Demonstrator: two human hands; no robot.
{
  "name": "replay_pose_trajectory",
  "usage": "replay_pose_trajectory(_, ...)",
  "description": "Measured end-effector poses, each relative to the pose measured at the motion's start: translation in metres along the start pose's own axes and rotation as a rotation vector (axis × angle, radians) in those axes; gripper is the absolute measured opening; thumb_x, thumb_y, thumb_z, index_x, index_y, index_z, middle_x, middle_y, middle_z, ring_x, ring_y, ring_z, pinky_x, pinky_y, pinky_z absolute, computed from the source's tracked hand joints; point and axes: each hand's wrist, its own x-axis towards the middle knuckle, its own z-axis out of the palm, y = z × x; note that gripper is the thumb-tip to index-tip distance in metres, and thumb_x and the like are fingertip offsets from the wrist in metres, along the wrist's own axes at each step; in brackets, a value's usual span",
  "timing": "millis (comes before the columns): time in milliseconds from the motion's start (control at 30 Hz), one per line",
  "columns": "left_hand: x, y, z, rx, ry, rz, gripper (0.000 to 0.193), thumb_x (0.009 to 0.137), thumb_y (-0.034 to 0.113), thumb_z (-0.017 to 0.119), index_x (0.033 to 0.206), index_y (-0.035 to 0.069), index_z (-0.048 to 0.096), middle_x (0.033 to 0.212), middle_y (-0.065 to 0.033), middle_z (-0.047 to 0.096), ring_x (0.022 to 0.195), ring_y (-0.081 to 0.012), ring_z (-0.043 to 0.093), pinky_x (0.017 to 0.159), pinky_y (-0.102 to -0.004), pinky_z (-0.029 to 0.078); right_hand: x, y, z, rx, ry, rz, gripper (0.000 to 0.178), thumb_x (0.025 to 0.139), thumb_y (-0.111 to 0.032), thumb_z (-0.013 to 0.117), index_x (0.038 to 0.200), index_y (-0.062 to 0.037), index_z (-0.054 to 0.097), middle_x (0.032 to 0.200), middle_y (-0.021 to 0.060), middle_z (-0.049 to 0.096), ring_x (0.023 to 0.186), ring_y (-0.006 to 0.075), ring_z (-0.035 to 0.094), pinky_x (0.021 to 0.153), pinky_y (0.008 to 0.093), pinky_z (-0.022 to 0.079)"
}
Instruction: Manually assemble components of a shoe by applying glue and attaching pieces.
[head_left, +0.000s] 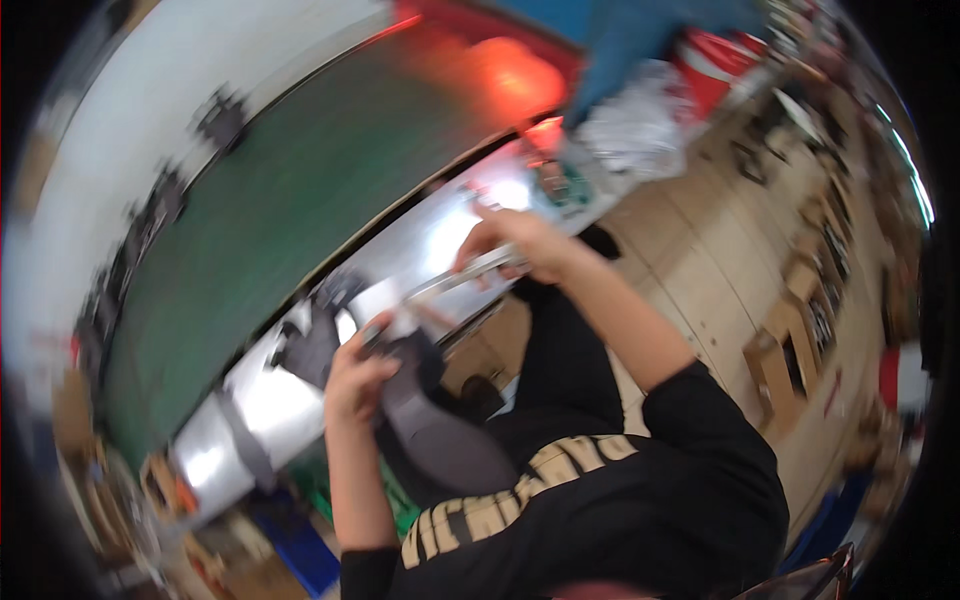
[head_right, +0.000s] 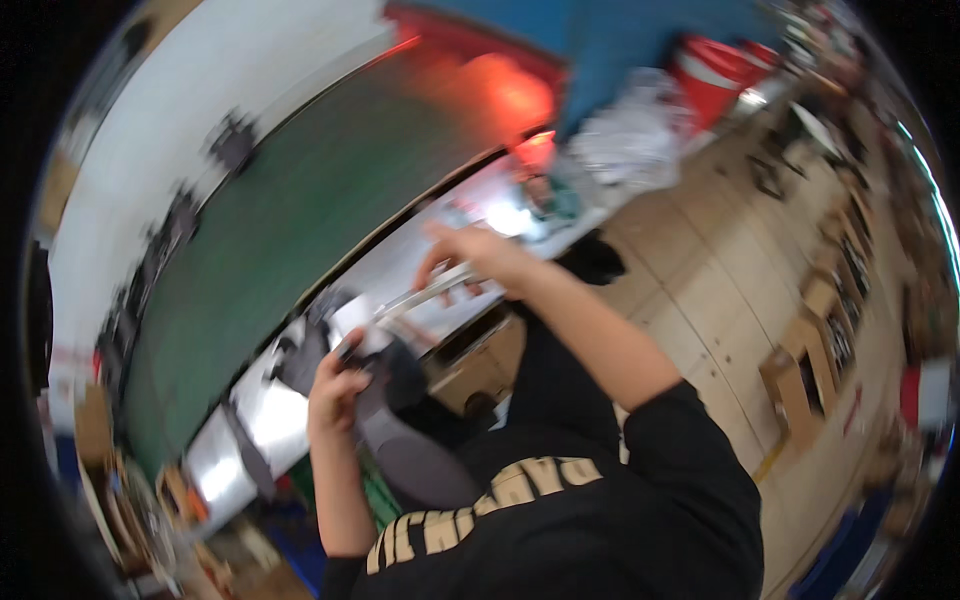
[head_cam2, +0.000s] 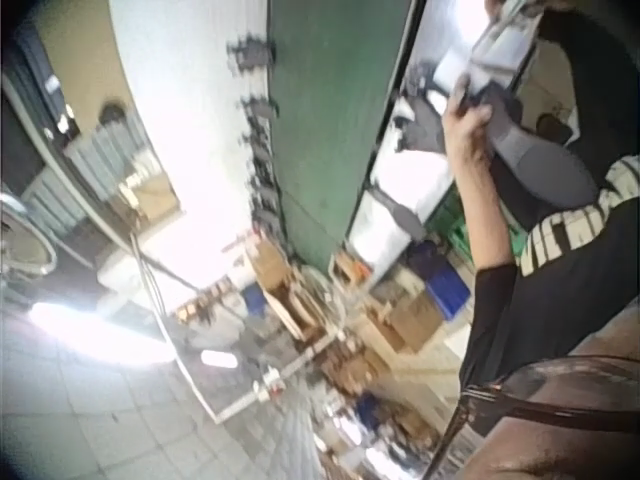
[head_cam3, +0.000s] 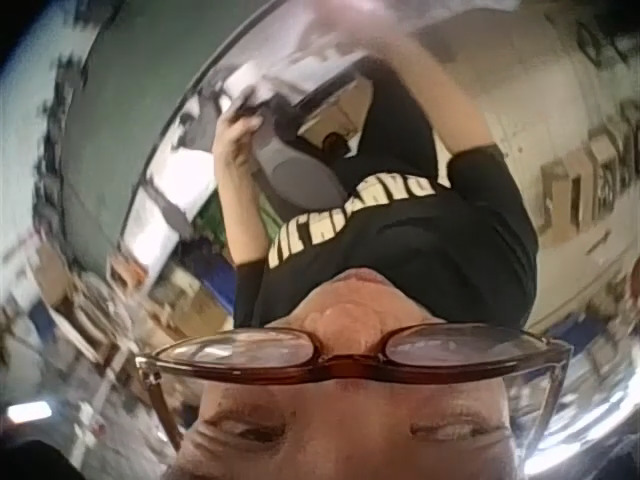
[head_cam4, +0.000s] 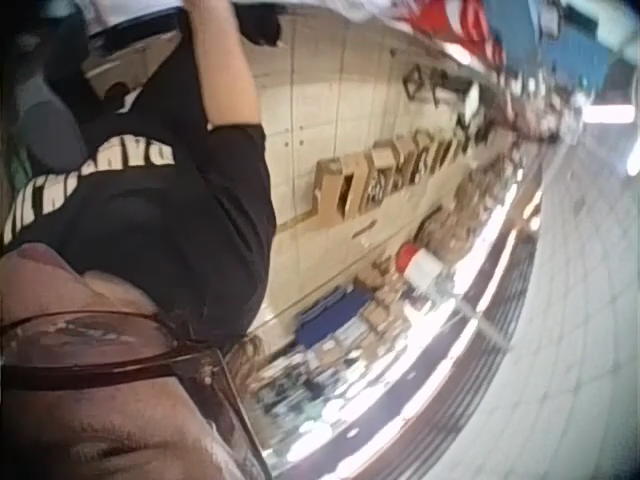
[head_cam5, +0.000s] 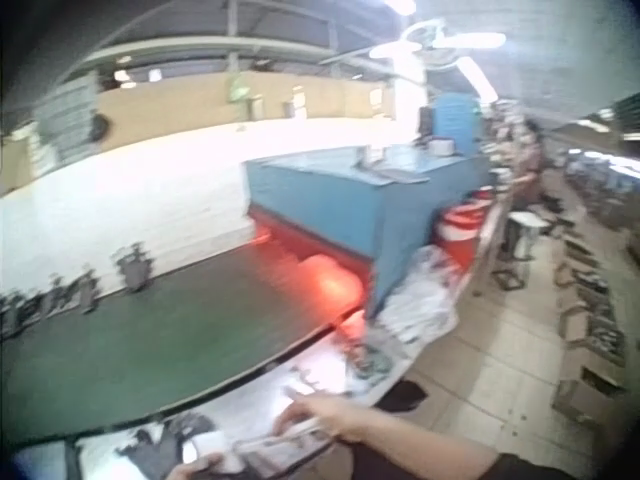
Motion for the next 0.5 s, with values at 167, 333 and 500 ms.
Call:
replay_pose_trajectory(167,-0.001,0.002,0.0,-0.037,-0.017,0.068,0.08,0.058,-0.001,0.072,0.136,-0.004,0.054,0.108,-0.0156,0.067,0.084,-0.0294,0.069,0.079,-0.0392,0.058,-0.007,-0.002,0.009,0.117,0.019,-0.03,0.069,0.103,-0.056,0.034,0.091,-0.0005,0.075,0.076,0.0091,0.07,0.057,0.0087,0.056,0.047,0.0224,0.036)
replay_pose_trajectory(333,0.011,0.007,0.018,-0.021,-0.07,0.027,0.078,0.056,-0.003,0.071,0.132,-0.003,0.058,0.1,-0.0141,0.069,0.08,-0.0288,0.069,0.077,-0.0389,0.058,-0.025,-0.007,0.005,0.095,0.033,-0.105,0.059,0.102,-0.049,0.044,0.091,0.0002,0.074,0.084,0.0098,0.072,0.061,0.0097,0.058,0.049,0.0237,0.037)
replay_pose_trajectory(500,0.007,0.011,0.023,-0.045,-0.001,0.039,0.082,0.055,-0.005,0.069,0.136,-0.001,0.056,0.11,-0.0162,0.067,0.089,-0.029,0.068,0.082,-0.0393,0.058,-0.011,0.011,0.005,0.144,0.017,-0.031,0.05,0.101,-0.044,0.049,0.095,-0.0006,0.074,0.087,0.0073,0.071,0.064,0.0091,0.06,0.049,0.0237,0.038)
